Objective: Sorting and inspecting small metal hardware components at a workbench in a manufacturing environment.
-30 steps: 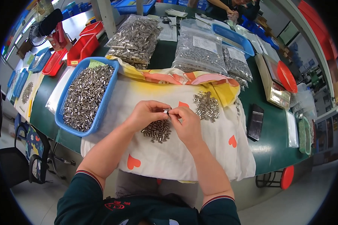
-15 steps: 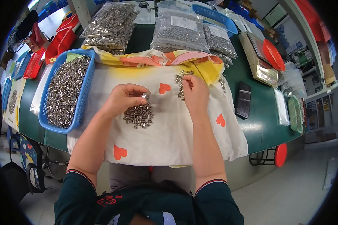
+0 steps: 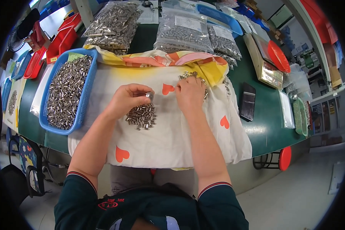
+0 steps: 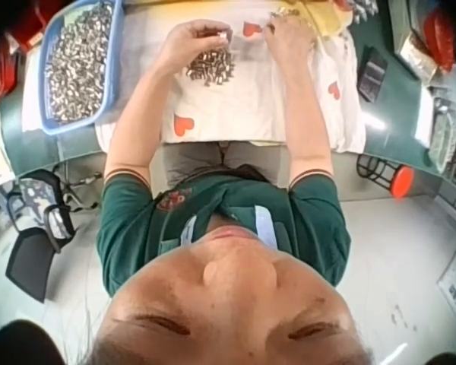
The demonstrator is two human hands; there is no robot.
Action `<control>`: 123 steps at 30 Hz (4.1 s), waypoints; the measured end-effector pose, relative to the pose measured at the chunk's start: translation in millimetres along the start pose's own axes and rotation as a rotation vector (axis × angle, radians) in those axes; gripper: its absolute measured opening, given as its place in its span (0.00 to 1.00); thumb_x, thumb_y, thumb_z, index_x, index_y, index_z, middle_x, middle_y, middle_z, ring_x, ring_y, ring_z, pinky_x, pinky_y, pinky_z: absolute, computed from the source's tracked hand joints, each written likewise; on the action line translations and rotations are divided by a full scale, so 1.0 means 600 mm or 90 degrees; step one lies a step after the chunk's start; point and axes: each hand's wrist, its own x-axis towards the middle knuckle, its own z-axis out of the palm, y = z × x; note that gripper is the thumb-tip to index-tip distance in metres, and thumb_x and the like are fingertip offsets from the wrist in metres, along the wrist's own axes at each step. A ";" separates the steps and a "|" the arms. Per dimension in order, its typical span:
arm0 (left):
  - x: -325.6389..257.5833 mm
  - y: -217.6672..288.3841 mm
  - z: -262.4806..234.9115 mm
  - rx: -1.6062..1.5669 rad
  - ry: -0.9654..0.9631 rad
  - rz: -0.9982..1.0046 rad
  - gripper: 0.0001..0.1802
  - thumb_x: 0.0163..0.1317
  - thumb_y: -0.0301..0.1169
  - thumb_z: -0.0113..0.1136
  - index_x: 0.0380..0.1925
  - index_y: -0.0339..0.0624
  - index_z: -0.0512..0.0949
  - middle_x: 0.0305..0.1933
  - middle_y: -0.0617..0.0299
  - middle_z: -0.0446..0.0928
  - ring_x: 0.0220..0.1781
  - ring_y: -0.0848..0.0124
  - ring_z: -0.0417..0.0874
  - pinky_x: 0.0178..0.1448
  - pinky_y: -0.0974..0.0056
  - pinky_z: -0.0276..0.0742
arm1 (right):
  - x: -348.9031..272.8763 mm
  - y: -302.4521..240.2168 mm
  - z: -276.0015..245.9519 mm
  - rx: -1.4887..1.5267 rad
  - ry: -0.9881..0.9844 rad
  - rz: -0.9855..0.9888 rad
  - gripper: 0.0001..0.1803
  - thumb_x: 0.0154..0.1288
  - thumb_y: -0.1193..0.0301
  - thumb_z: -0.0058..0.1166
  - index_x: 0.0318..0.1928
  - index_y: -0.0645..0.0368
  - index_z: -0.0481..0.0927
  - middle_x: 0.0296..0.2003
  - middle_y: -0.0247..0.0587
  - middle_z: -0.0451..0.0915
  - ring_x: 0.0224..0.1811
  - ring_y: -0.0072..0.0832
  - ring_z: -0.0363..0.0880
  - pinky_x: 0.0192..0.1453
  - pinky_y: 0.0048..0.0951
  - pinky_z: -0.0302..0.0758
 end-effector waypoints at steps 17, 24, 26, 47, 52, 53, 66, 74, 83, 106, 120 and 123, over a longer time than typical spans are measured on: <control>0.002 -0.003 0.002 -0.020 -0.001 0.017 0.15 0.49 0.21 0.60 0.40 0.33 0.75 0.33 0.63 0.77 0.35 0.80 0.76 0.42 0.76 0.73 | -0.032 -0.071 -0.054 0.639 -0.171 0.032 0.04 0.49 0.80 0.54 0.29 0.62 0.75 0.26 0.31 0.76 0.31 0.17 0.72 0.34 0.19 0.68; 0.002 -0.007 0.005 0.047 0.024 0.031 0.15 0.49 0.22 0.61 0.39 0.32 0.76 0.35 0.62 0.78 0.36 0.79 0.76 0.41 0.75 0.74 | -0.035 -0.074 -0.049 0.366 -0.015 -0.174 0.05 0.48 0.78 0.55 0.29 0.61 0.76 0.28 0.36 0.77 0.30 0.23 0.75 0.33 0.21 0.69; 0.000 0.000 0.003 0.061 0.022 0.027 0.14 0.49 0.22 0.61 0.38 0.32 0.76 0.34 0.62 0.78 0.35 0.79 0.77 0.41 0.75 0.74 | -0.032 -0.071 -0.059 0.519 -0.139 -0.071 0.06 0.49 0.77 0.55 0.31 0.61 0.76 0.27 0.35 0.77 0.30 0.21 0.74 0.34 0.21 0.69; 0.000 0.003 0.005 0.062 0.019 -0.004 0.12 0.50 0.19 0.58 0.38 0.33 0.75 0.33 0.63 0.77 0.34 0.79 0.77 0.40 0.75 0.74 | 0.006 -0.001 0.008 -0.024 0.006 -0.018 0.04 0.49 0.72 0.53 0.28 0.54 0.79 0.29 0.38 0.77 0.35 0.33 0.72 0.42 0.35 0.66; -0.001 0.004 0.006 0.054 0.016 -0.006 0.13 0.50 0.19 0.58 0.38 0.33 0.75 0.34 0.63 0.76 0.35 0.78 0.77 0.41 0.74 0.74 | 0.001 -0.003 0.006 -0.017 -0.038 -0.036 0.05 0.49 0.73 0.52 0.30 0.55 0.78 0.30 0.38 0.76 0.34 0.33 0.73 0.41 0.34 0.66; -0.002 0.005 0.005 0.048 0.014 -0.001 0.13 0.50 0.19 0.58 0.38 0.32 0.75 0.34 0.63 0.76 0.35 0.78 0.77 0.42 0.74 0.74 | 0.000 -0.007 0.003 0.000 -0.017 -0.034 0.06 0.49 0.74 0.52 0.30 0.55 0.78 0.29 0.38 0.76 0.33 0.32 0.73 0.41 0.33 0.67; 0.002 0.001 0.005 -0.027 0.013 0.017 0.14 0.50 0.18 0.58 0.40 0.31 0.74 0.37 0.59 0.77 0.38 0.76 0.77 0.44 0.72 0.74 | -0.029 -0.060 -0.038 0.760 -0.239 0.085 0.04 0.53 0.80 0.53 0.32 0.63 0.76 0.30 0.30 0.76 0.32 0.16 0.72 0.37 0.18 0.69; 0.000 0.002 0.008 0.006 0.030 0.026 0.14 0.50 0.21 0.59 0.39 0.30 0.75 0.34 0.60 0.78 0.36 0.78 0.77 0.42 0.75 0.74 | -0.036 -0.079 -0.046 0.468 -0.020 -0.102 0.05 0.50 0.76 0.54 0.30 0.61 0.77 0.26 0.36 0.78 0.27 0.23 0.75 0.34 0.22 0.71; -0.001 0.008 -0.002 0.096 0.013 -0.004 0.14 0.49 0.22 0.61 0.38 0.31 0.76 0.33 0.60 0.78 0.35 0.78 0.77 0.42 0.74 0.74 | -0.024 -0.069 -0.053 0.565 -0.137 0.036 0.07 0.50 0.73 0.55 0.31 0.62 0.78 0.26 0.40 0.78 0.25 0.27 0.76 0.31 0.24 0.71; -0.002 0.004 0.004 -0.071 -0.002 0.017 0.16 0.50 0.20 0.59 0.41 0.32 0.73 0.37 0.61 0.76 0.38 0.77 0.76 0.45 0.72 0.73 | -0.041 -0.062 -0.051 0.738 -0.149 0.077 0.05 0.53 0.79 0.53 0.33 0.63 0.76 0.27 0.30 0.76 0.29 0.15 0.70 0.36 0.17 0.68; -0.005 0.001 0.009 -0.063 -0.027 0.032 0.15 0.50 0.21 0.60 0.41 0.31 0.74 0.36 0.60 0.77 0.37 0.78 0.77 0.43 0.74 0.74 | -0.049 -0.073 -0.056 0.717 -0.129 0.091 0.04 0.52 0.80 0.54 0.30 0.64 0.75 0.27 0.31 0.75 0.30 0.15 0.71 0.35 0.18 0.68; -0.003 -0.005 0.008 -0.055 -0.019 0.022 0.16 0.50 0.22 0.60 0.41 0.31 0.74 0.36 0.60 0.77 0.37 0.78 0.77 0.42 0.74 0.74 | -0.049 -0.080 -0.061 0.625 -0.096 0.029 0.04 0.50 0.81 0.54 0.29 0.63 0.75 0.26 0.33 0.75 0.29 0.17 0.71 0.34 0.18 0.68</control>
